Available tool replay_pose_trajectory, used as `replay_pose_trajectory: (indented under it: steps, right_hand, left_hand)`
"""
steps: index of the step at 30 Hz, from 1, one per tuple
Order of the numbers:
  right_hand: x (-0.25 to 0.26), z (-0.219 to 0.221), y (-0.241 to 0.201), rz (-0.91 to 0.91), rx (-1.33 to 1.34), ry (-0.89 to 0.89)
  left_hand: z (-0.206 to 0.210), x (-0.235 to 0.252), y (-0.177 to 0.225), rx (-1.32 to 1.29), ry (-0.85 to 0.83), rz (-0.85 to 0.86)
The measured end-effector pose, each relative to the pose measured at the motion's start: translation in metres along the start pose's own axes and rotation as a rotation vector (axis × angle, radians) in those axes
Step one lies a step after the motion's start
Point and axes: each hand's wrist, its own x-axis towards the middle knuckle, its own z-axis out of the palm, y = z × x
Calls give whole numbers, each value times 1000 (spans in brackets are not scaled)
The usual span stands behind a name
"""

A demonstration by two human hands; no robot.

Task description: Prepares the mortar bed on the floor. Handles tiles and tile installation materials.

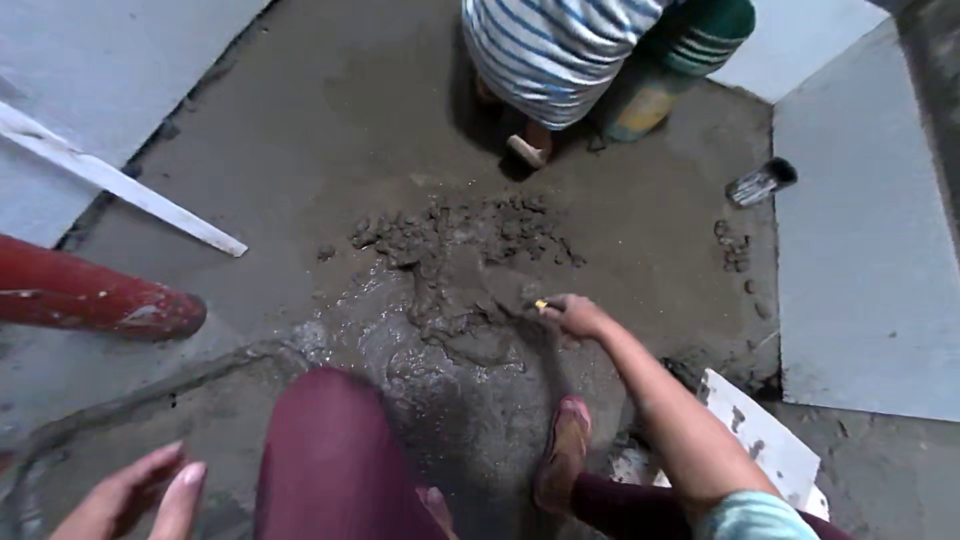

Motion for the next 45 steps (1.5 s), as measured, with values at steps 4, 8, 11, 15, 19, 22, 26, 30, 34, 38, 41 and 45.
replay_pose_trajectory:
  steps: [4, 8, 11, 15, 19, 22, 26, 30, 34, 38, 41, 45]
  right_hand:
    - [33, -37, 89, 111, 404, 256]
    - [64, -32, 166, 341, 557, 395]
    - [86, -16, 185, 388, 670, 390]
    - [150, -23, 173, 278, 681, 388]
    - [188, -40, 114, 161, 539, 388]
    - [192, -34, 104, 54, 304, 375]
    - [165, -2, 103, -19, 122, 410]
    - [107, 35, 89, 31, -58, 399]
    - [51, 60, 57, 72, -279, 408]
    - [17, 50, 36, 194, -191, 478]
    - [4, 54, 31, 185, -65, 469]
    - [34, 106, 16, 233, -122, 196]
  left_hand:
    - [29, 57, 10, 158, 1, 209]
    - [63, 116, -1, 45, 124, 197]
    - [92, 151, 21, -65, 166, 178]
    - [133, 170, 50, -76, 166, 265]
    - [158, 167, 49, 83, 75, 416]
    - [166, 169, 44, -33, 19, 390]
    - [175, 169, 73, -185, -10, 429]
    - [193, 178, 106, -212, -76, 472]
    - [212, 187, 130, -238, -129, 466]
    - [215, 199, 134, -295, -126, 351]
    - [212, 207, 125, -343, -112, 269]
    - [204, 205, 121, -401, -70, 250]
